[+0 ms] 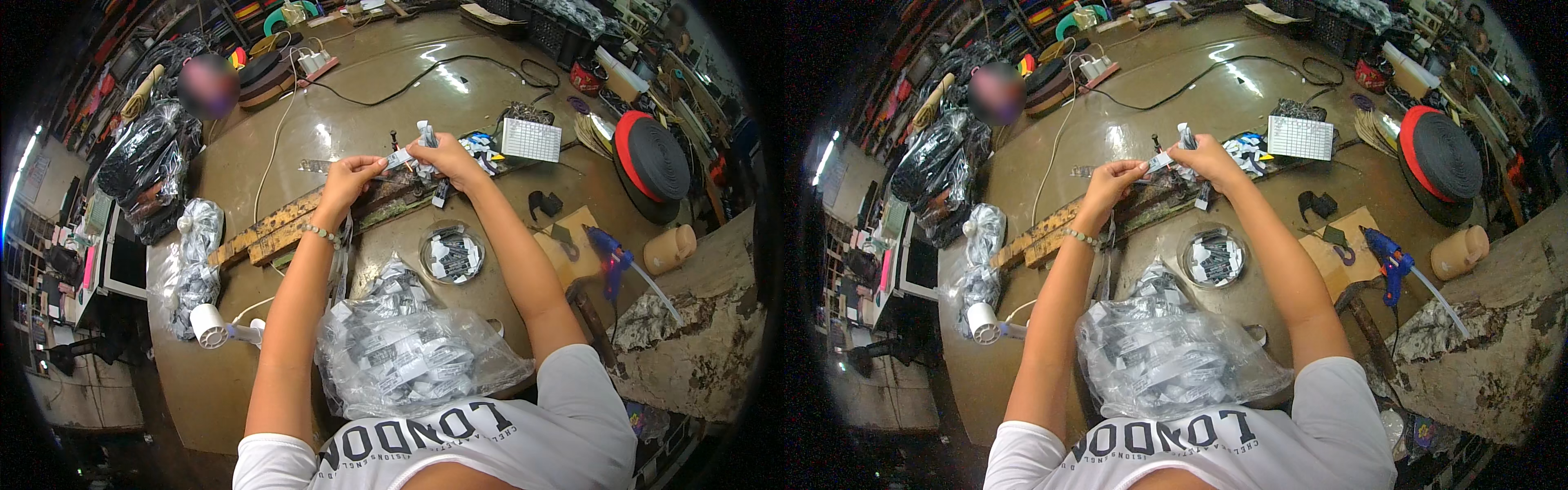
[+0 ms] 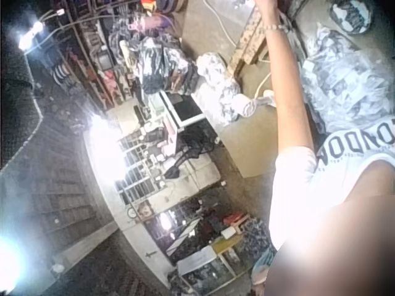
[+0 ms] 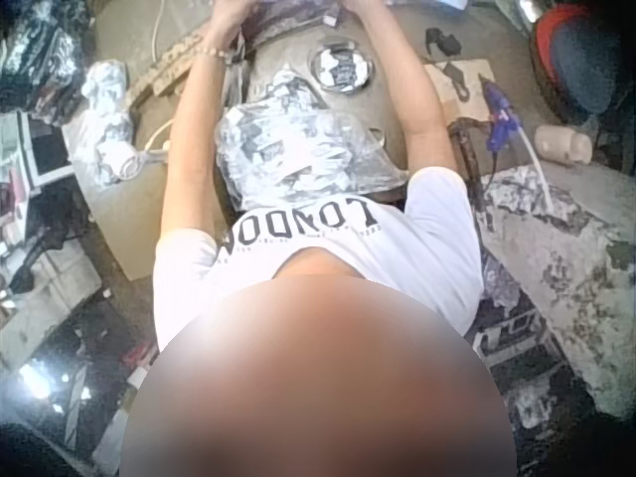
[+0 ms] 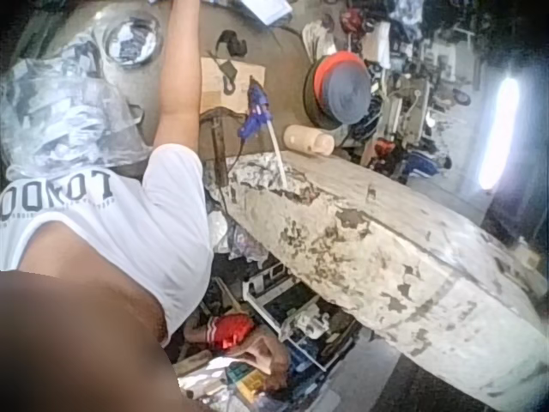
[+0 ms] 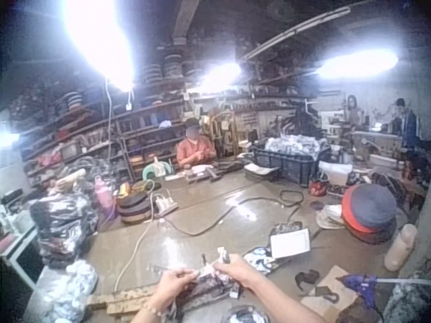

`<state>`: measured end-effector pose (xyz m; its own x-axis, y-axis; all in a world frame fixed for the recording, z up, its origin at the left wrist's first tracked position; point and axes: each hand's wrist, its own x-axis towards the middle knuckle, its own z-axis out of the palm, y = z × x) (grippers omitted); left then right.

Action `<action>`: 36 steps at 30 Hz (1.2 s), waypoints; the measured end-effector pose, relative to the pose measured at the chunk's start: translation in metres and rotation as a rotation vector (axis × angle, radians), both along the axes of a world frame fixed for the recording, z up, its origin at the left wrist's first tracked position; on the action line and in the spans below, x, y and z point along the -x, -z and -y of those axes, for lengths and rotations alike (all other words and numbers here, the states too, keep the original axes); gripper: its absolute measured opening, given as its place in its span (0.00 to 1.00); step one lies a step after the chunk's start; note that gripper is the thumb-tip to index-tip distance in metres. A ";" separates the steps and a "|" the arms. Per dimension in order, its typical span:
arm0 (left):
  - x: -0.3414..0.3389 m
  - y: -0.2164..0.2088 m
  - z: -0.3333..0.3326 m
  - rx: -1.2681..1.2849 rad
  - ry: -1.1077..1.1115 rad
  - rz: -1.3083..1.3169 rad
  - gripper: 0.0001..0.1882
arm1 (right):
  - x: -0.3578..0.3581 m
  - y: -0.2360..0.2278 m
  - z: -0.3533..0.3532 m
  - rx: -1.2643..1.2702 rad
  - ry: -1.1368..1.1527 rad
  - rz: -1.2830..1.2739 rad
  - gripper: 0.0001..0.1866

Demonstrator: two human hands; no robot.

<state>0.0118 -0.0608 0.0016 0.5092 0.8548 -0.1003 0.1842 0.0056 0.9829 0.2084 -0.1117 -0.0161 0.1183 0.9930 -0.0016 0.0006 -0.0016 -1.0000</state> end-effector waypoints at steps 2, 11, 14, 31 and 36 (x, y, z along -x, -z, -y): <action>0.000 0.002 -0.001 -0.006 -0.007 -0.003 0.12 | -0.001 0.002 -0.001 -0.020 0.005 0.015 0.11; -0.001 0.009 -0.004 -0.067 -0.023 -0.088 0.11 | -0.003 0.022 -0.008 -0.071 0.024 0.131 0.11; 0.002 0.003 -0.003 -0.034 -0.046 -0.055 0.12 | -0.007 0.017 -0.007 -0.089 0.093 0.237 0.11; 0.015 -0.022 -0.014 -0.006 0.121 -0.147 0.13 | -0.027 -0.011 0.006 0.094 0.101 0.030 0.11; 0.015 -0.010 -0.019 0.019 0.105 -0.122 0.13 | -0.036 -0.007 0.006 0.083 0.083 -0.022 0.10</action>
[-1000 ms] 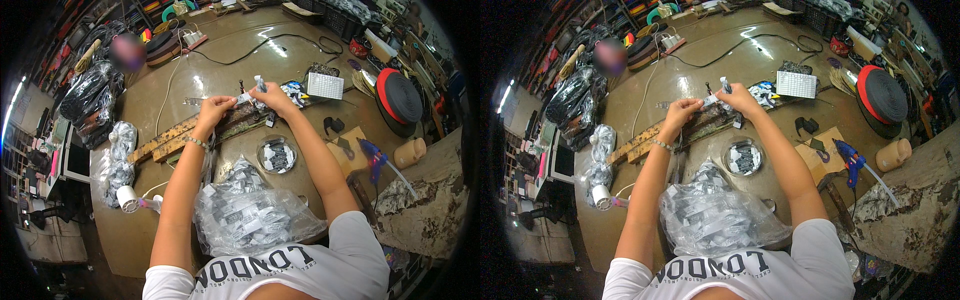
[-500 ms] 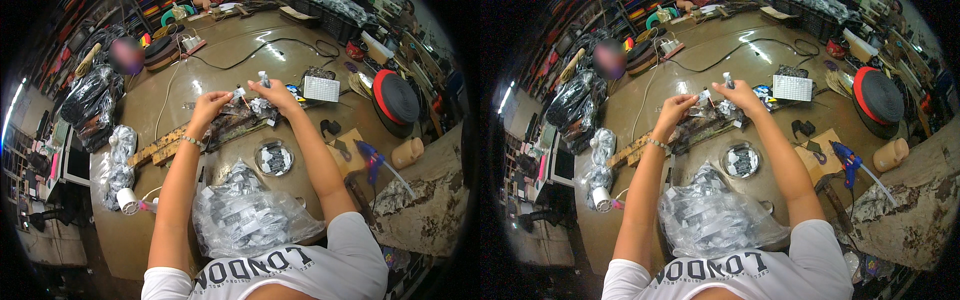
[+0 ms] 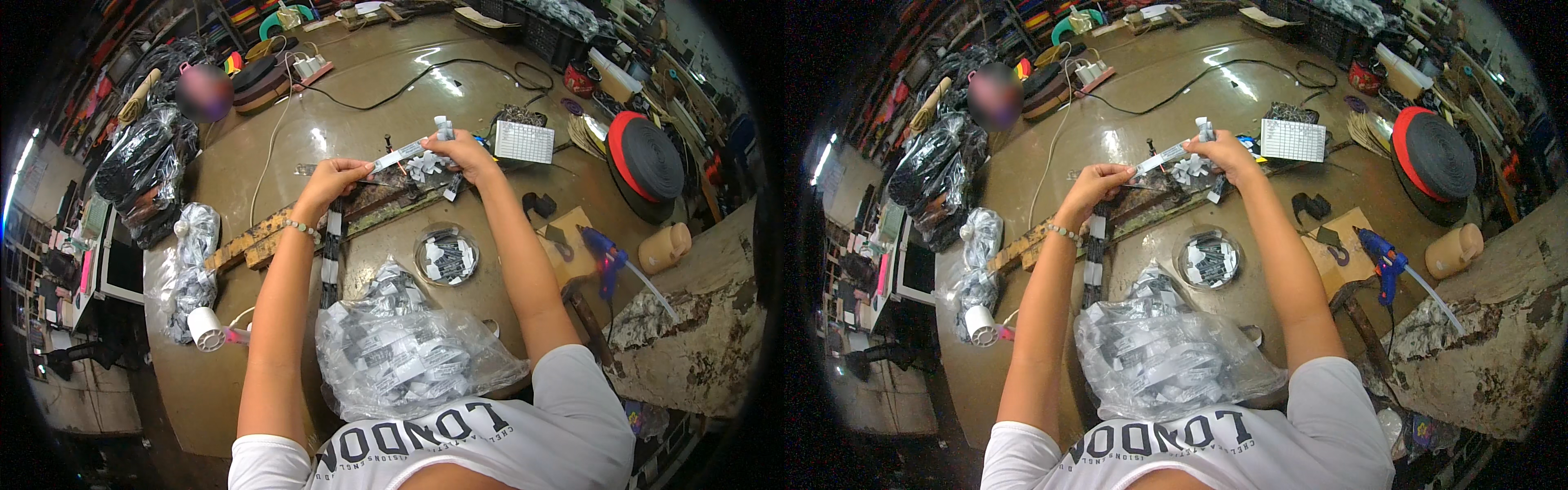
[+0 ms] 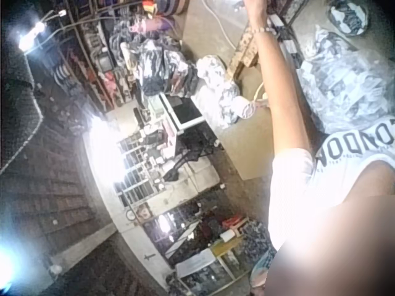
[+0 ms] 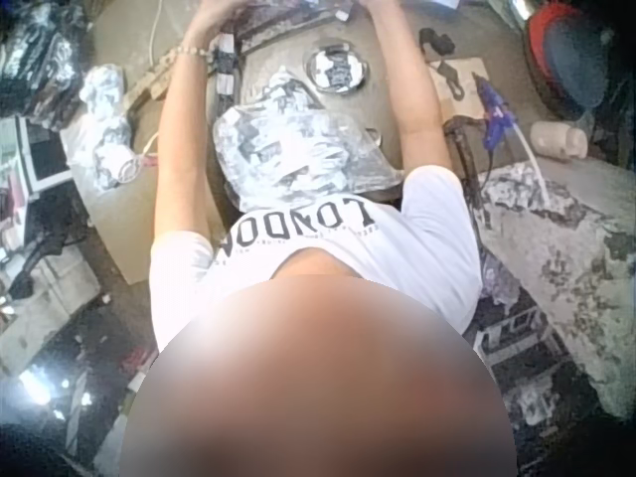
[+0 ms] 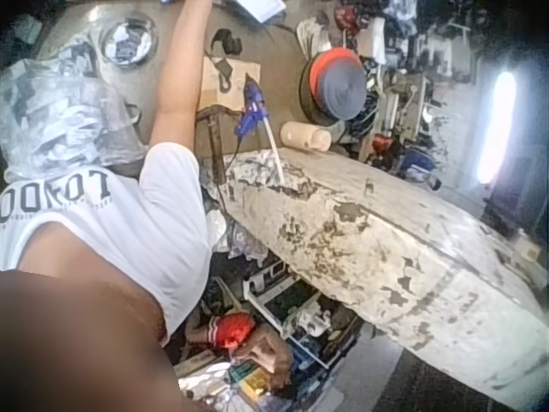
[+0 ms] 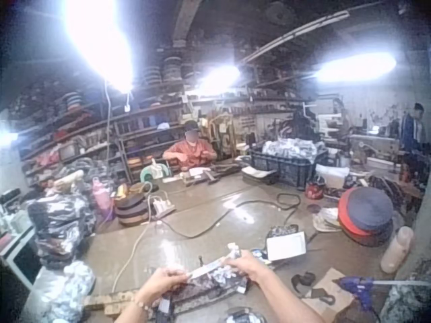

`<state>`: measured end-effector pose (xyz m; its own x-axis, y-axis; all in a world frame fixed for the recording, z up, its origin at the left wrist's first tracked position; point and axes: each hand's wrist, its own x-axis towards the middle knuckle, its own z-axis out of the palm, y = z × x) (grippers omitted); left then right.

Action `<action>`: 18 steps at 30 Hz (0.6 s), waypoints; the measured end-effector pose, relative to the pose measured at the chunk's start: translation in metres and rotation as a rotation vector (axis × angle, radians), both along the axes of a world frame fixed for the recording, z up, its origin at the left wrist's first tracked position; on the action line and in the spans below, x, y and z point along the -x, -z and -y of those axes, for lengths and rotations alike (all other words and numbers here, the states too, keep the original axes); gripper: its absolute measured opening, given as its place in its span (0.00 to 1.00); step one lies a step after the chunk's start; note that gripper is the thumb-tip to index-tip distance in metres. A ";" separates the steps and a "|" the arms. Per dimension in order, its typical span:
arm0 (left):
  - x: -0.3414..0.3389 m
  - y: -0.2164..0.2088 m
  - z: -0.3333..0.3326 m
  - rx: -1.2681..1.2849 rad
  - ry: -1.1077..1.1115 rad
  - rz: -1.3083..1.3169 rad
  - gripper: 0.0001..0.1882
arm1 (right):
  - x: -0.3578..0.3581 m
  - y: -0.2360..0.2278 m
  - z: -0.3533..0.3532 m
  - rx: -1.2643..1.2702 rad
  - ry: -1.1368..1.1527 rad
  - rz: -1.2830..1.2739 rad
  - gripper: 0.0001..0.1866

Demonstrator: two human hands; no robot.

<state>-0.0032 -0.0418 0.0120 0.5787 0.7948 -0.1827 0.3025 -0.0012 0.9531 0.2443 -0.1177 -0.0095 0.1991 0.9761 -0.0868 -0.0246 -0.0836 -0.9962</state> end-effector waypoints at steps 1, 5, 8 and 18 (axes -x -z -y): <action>-0.001 0.001 0.000 -0.004 -0.013 -0.014 0.13 | -0.002 0.000 0.000 0.000 0.009 -0.011 0.11; -0.004 0.004 0.000 0.006 0.000 0.004 0.13 | -0.009 0.003 0.000 0.010 0.025 0.000 0.11; -0.002 0.003 0.001 -0.030 -0.019 0.011 0.13 | -0.012 0.008 -0.002 0.071 -0.022 -0.018 0.11; -0.002 0.009 0.002 -0.121 -0.006 -0.026 0.12 | -0.012 0.025 -0.010 0.064 -0.024 0.119 0.10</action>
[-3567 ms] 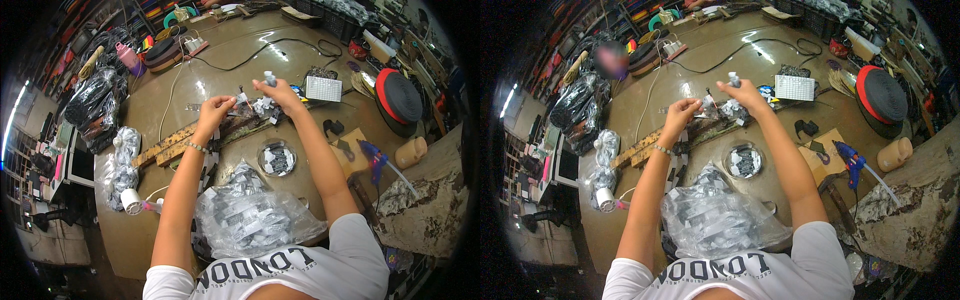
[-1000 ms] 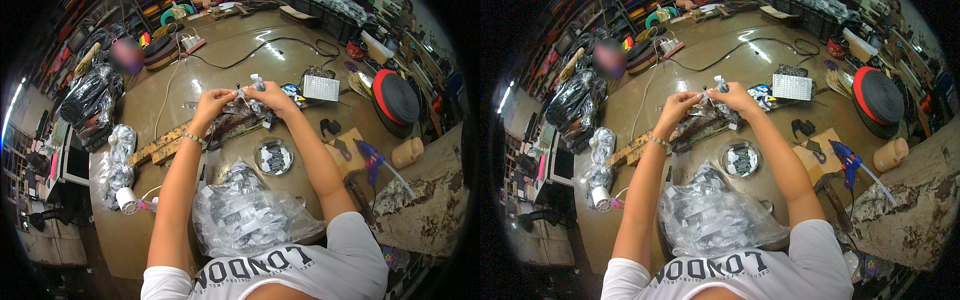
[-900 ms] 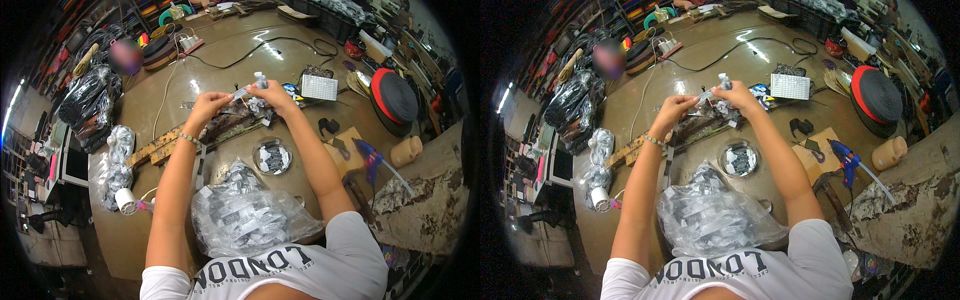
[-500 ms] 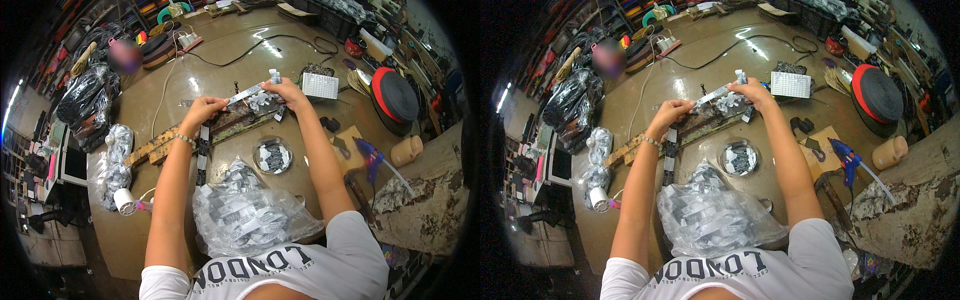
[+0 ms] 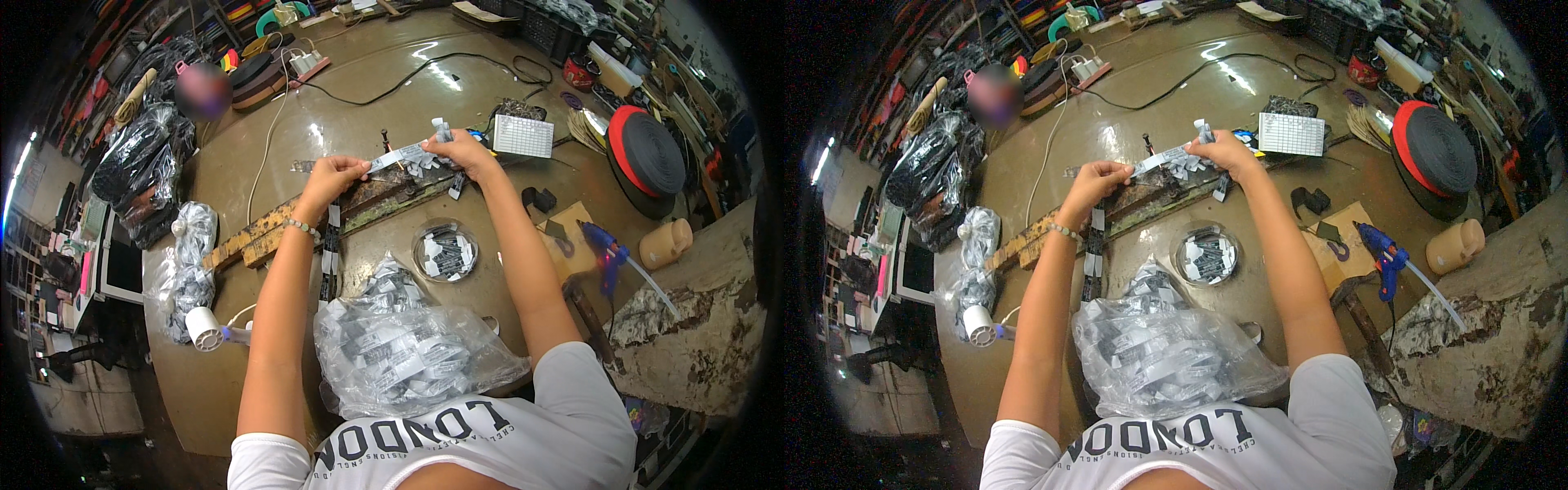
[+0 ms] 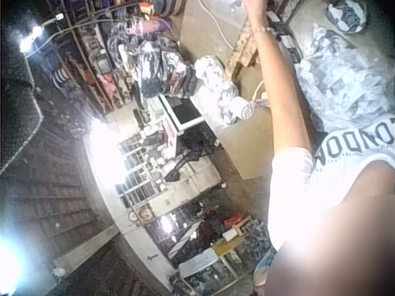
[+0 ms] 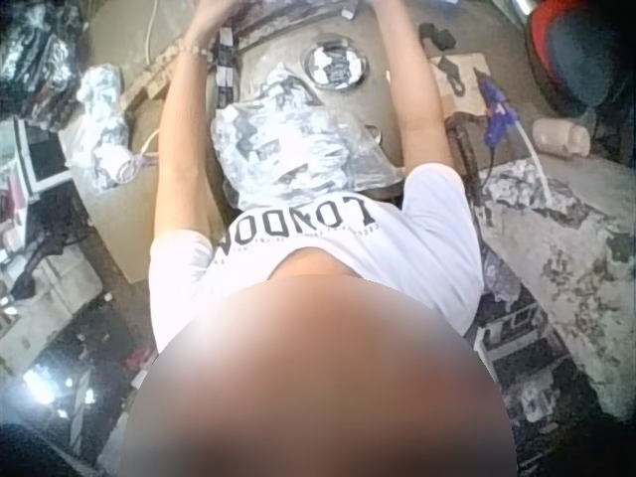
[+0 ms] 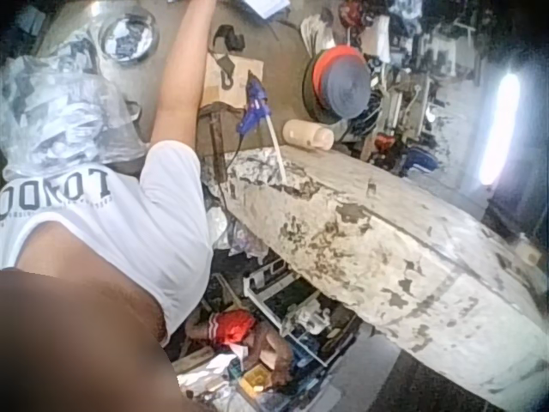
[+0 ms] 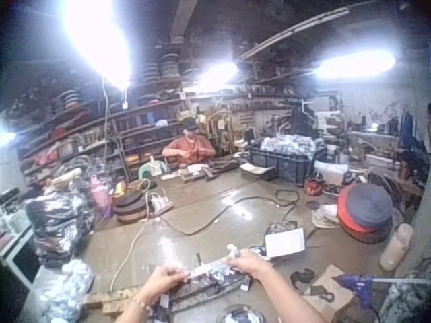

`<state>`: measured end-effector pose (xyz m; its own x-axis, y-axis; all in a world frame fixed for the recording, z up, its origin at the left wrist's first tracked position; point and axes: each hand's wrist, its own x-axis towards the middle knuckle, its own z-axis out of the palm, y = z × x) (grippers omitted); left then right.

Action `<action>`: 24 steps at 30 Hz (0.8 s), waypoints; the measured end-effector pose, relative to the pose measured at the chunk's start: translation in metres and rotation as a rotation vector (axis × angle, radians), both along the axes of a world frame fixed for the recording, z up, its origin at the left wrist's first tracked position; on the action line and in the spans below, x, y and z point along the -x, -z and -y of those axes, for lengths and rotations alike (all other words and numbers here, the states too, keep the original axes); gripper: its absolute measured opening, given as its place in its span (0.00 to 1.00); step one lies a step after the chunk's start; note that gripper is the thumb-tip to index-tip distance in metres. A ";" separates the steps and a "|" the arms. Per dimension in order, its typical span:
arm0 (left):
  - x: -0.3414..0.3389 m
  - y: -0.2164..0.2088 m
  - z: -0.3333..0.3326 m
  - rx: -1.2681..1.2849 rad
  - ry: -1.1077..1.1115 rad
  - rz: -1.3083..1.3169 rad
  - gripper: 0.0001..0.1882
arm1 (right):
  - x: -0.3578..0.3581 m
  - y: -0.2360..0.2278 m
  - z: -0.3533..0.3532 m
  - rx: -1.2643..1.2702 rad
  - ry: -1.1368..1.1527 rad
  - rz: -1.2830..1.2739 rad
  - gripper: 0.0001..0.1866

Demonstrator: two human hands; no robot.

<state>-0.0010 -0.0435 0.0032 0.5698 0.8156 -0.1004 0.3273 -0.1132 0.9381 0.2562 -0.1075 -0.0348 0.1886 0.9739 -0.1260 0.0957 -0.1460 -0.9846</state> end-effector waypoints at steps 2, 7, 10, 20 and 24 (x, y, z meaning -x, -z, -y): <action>0.000 0.000 0.001 -0.017 -0.007 -0.010 0.12 | 0.002 0.001 0.001 0.016 -0.014 0.094 0.10; 0.002 -0.002 0.005 0.045 -0.039 0.109 0.14 | 0.007 -0.005 0.002 -0.236 0.037 -0.425 0.07; -0.001 -0.001 0.008 0.106 0.006 0.157 0.15 | 0.015 -0.010 0.002 -0.309 -0.074 -0.529 0.06; -0.006 0.004 0.005 0.043 -0.024 0.129 0.13 | 0.044 -0.013 0.001 -0.201 -0.104 -0.056 0.11; -0.007 0.006 0.003 0.041 -0.031 0.098 0.13 | 0.044 -0.007 0.001 -0.209 -0.065 0.021 0.11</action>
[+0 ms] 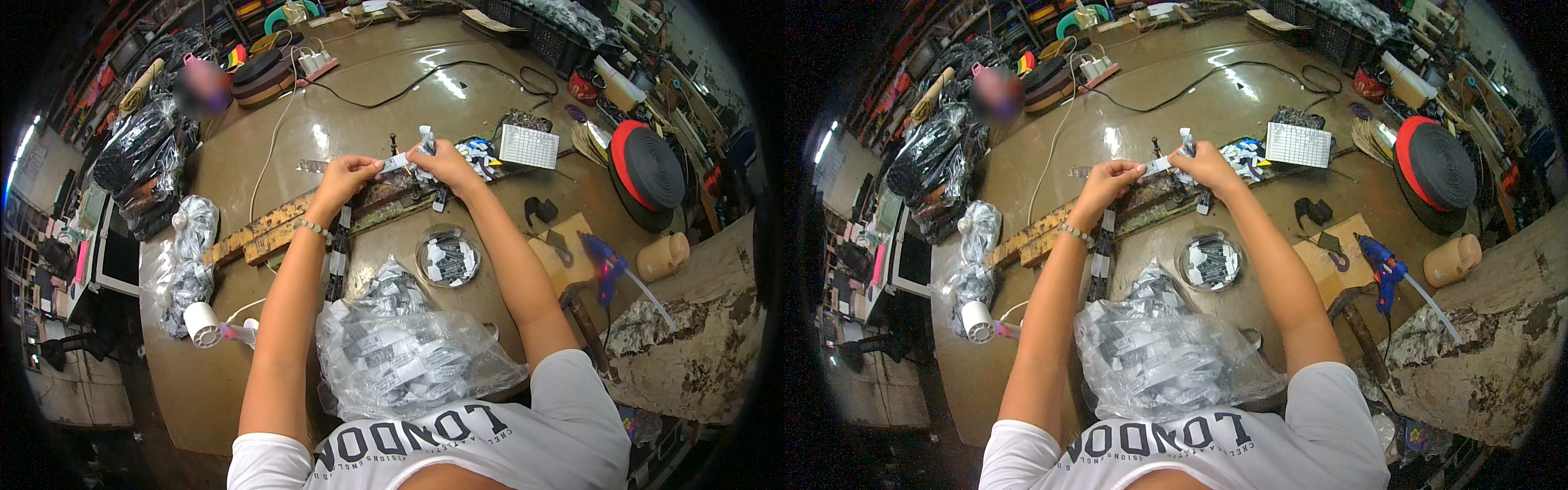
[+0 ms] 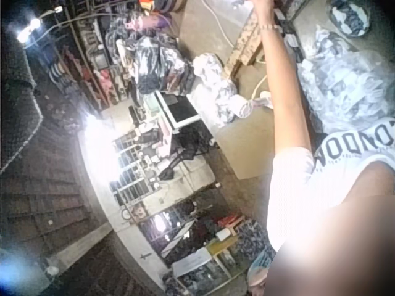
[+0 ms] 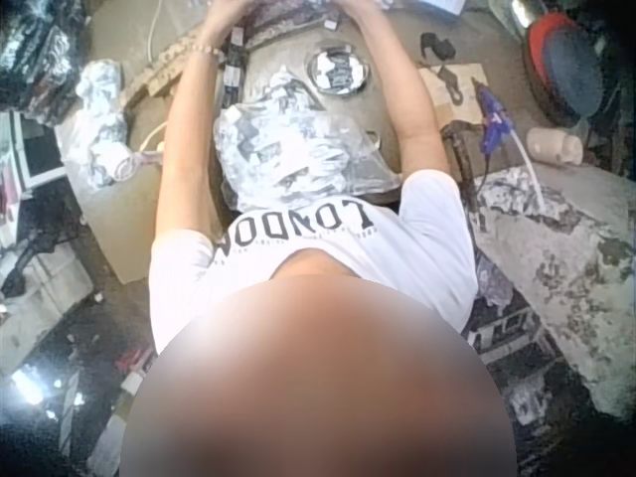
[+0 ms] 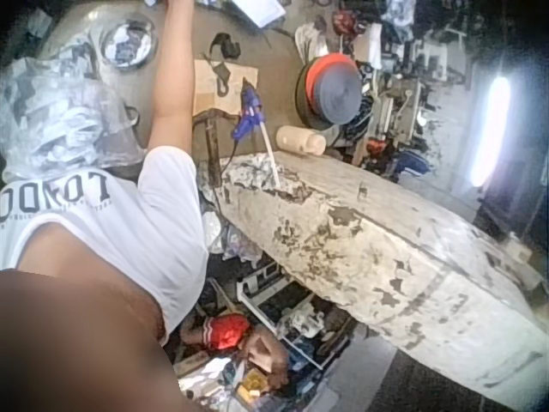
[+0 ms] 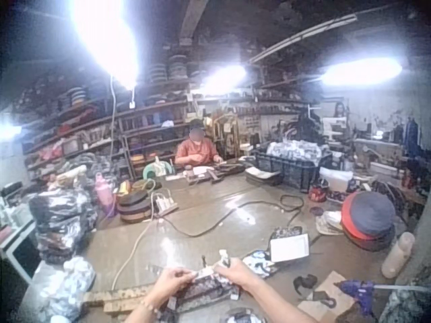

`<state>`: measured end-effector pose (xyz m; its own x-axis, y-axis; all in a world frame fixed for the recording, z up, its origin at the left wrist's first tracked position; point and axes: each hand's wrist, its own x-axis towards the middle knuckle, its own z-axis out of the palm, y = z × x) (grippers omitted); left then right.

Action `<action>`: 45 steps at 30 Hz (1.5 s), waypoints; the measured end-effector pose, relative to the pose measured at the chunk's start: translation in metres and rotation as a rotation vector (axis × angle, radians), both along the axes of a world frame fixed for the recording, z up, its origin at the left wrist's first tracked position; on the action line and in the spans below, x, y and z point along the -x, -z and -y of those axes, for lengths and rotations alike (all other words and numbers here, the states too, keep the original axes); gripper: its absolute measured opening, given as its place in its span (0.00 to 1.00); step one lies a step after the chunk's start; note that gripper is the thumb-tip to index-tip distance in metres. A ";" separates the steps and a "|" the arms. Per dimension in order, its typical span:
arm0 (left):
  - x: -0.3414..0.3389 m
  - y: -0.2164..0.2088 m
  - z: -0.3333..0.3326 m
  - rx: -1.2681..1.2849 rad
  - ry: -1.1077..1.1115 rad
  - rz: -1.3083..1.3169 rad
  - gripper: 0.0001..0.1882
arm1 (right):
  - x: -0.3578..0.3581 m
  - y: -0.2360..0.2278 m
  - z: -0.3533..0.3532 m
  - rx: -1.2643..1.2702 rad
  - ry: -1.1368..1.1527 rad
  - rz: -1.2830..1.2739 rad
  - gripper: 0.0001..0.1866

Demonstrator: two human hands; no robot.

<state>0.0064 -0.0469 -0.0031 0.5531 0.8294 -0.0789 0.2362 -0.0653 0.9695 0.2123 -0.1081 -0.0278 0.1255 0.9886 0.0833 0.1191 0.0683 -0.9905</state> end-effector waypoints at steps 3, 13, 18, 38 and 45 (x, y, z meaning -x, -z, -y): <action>-0.002 0.001 -0.001 -0.007 -0.003 -0.045 0.13 | 0.002 0.007 -0.003 0.061 0.033 0.046 0.10; -0.002 -0.018 0.002 -0.009 -0.011 -0.004 0.13 | -0.007 -0.027 0.010 0.008 0.142 0.065 0.15; -0.016 -0.029 0.002 -0.028 0.058 -0.002 0.13 | 0.002 -0.032 0.011 -0.042 -0.036 -0.113 0.14; 0.005 -0.013 -0.005 0.074 0.100 -0.041 0.13 | -0.038 -0.005 0.002 0.077 0.042 -0.124 0.11; 0.001 -0.010 -0.005 0.053 0.078 -0.066 0.11 | -0.044 -0.004 0.002 0.090 0.048 -0.112 0.12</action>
<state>0.0059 -0.0416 0.0068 0.6081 0.7776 -0.1599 0.2957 -0.0349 0.9547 0.2559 -0.1096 -0.0234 0.1763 0.9841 -0.0222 0.0086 -0.0241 -0.9997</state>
